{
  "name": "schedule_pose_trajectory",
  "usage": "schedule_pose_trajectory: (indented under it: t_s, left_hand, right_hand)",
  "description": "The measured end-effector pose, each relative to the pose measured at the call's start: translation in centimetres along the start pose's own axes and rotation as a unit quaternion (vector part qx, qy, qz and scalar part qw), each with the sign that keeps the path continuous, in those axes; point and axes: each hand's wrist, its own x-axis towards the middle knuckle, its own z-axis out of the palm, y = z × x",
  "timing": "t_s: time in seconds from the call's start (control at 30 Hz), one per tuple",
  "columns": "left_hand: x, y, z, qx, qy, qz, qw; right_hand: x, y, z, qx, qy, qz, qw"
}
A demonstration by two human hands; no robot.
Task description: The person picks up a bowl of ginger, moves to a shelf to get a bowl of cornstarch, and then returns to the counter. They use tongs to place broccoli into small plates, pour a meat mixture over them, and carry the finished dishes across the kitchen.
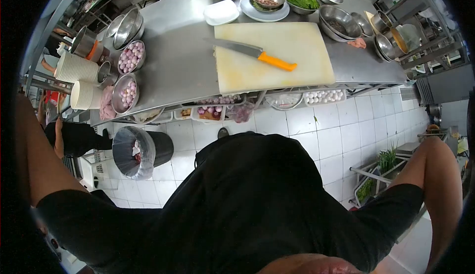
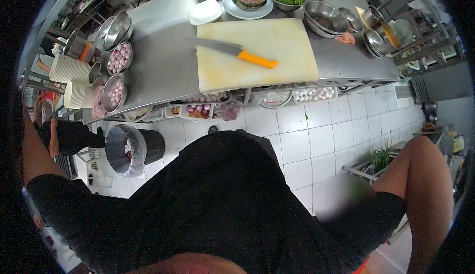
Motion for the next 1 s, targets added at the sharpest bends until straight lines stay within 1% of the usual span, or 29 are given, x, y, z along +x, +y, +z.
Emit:
schedule_pose_trajectory:
  t_s: [0.37,0.8,0.93,1.0]
  left_hand:
    - [1.0,1.6,2.0,0.029,0.01,-0.004,1.0]
    - [-0.8,1.2,1.4,0.065,0.036,-0.014,0.997]
    - [-1.0,0.7,0.6,0.059,0.053,-0.001,0.997]
    - [-1.6,0.0,-0.3,0.052,0.071,0.014,0.996]
  right_hand:
    - [-1.6,-0.8,-1.8,-0.003,0.006,-0.033,0.999]
    - [-2.8,-0.2,-0.2,0.014,0.028,-0.063,0.998]
    - [-2.3,0.2,-0.7,0.003,0.029,-0.053,0.998]
    - [-2.2,0.5,-1.5,-0.022,0.026,-0.022,0.999]
